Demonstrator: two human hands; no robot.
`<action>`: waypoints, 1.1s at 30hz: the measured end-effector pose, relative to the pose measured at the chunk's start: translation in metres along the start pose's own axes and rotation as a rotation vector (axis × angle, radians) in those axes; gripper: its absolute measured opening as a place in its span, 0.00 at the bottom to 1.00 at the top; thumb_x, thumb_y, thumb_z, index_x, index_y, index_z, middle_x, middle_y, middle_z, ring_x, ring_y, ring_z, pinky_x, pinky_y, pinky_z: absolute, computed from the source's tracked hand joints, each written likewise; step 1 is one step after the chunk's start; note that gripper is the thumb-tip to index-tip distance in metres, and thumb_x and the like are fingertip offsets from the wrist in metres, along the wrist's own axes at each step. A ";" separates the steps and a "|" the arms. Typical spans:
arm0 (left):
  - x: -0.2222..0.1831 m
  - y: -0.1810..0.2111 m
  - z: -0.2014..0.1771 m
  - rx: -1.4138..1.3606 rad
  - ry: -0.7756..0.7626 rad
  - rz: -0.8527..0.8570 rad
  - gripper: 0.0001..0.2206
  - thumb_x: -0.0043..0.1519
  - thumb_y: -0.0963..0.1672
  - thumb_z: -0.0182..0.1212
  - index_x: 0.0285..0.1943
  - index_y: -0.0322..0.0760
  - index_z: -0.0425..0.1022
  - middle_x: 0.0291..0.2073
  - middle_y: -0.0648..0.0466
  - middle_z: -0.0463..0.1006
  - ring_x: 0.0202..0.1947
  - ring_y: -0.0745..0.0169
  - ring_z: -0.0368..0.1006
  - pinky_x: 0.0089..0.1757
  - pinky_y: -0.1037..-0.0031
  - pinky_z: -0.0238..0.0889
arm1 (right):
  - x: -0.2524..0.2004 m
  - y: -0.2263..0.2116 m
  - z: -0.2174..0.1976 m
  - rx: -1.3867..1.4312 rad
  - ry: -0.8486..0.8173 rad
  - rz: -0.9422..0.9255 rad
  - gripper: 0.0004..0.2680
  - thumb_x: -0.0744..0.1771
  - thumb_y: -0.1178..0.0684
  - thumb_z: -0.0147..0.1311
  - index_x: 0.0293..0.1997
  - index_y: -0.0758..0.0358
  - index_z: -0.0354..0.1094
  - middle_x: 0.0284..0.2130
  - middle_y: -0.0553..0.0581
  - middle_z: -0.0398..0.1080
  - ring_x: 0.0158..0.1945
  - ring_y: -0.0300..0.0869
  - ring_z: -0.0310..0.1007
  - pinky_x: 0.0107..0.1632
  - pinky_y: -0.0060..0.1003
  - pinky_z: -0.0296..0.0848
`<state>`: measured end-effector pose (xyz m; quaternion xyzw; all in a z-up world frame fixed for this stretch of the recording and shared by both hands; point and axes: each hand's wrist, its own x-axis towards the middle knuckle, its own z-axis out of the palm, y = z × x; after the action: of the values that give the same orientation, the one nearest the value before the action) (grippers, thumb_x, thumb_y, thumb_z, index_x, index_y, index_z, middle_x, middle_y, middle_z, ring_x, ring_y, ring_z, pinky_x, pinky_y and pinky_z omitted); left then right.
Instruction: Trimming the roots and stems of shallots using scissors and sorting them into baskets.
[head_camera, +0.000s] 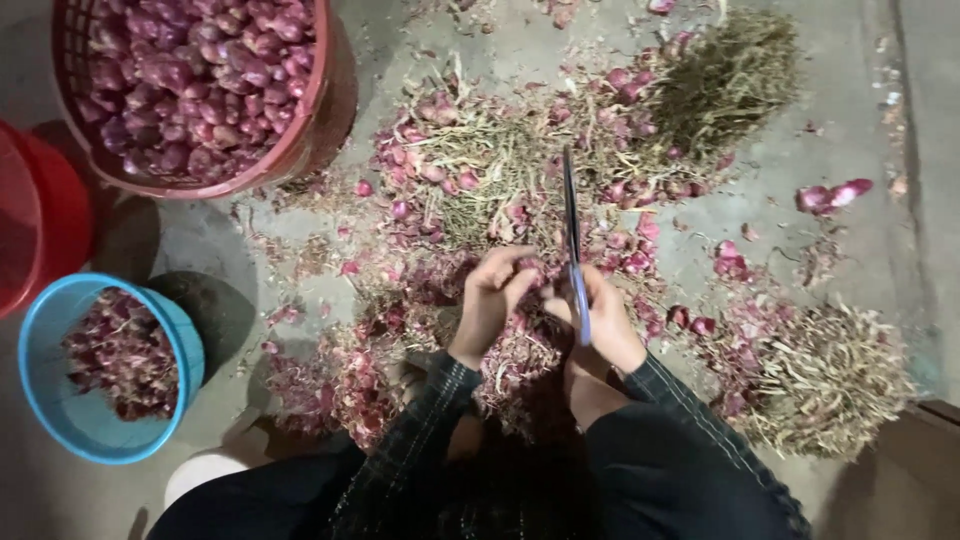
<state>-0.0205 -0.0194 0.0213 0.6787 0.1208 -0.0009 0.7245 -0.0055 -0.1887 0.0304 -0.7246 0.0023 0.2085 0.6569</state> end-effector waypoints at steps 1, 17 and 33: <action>-0.003 -0.004 0.005 -0.005 -0.006 0.004 0.13 0.62 0.37 0.66 0.55 0.36 0.80 0.47 0.46 0.78 0.50 0.57 0.73 0.51 0.62 0.69 | 0.001 0.004 -0.004 -0.004 0.007 -0.003 0.14 0.60 0.47 0.73 0.36 0.58 0.68 0.21 0.51 0.71 0.27 0.39 0.66 0.38 0.32 0.67; -0.001 -0.012 0.015 0.213 0.025 0.206 0.02 0.60 0.38 0.67 0.37 0.37 0.81 0.31 0.49 0.80 0.37 0.52 0.79 0.42 0.65 0.71 | -0.007 0.024 -0.012 0.089 0.096 -0.145 0.13 0.62 0.57 0.67 0.49 0.63 0.71 0.37 0.55 0.75 0.38 0.35 0.70 0.47 0.31 0.71; -0.039 0.060 0.007 0.486 -0.223 0.472 0.20 0.58 0.34 0.56 0.59 0.42 0.79 0.47 0.47 0.77 0.50 0.46 0.76 0.52 0.62 0.71 | -0.026 0.001 -0.029 0.124 0.104 -0.126 0.14 0.60 0.60 0.70 0.46 0.63 0.71 0.26 0.48 0.69 0.31 0.32 0.66 0.39 0.25 0.67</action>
<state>-0.0473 -0.0279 0.0872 0.8361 -0.1231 0.0636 0.5308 -0.0210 -0.2236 0.0391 -0.6910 0.0039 0.1282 0.7114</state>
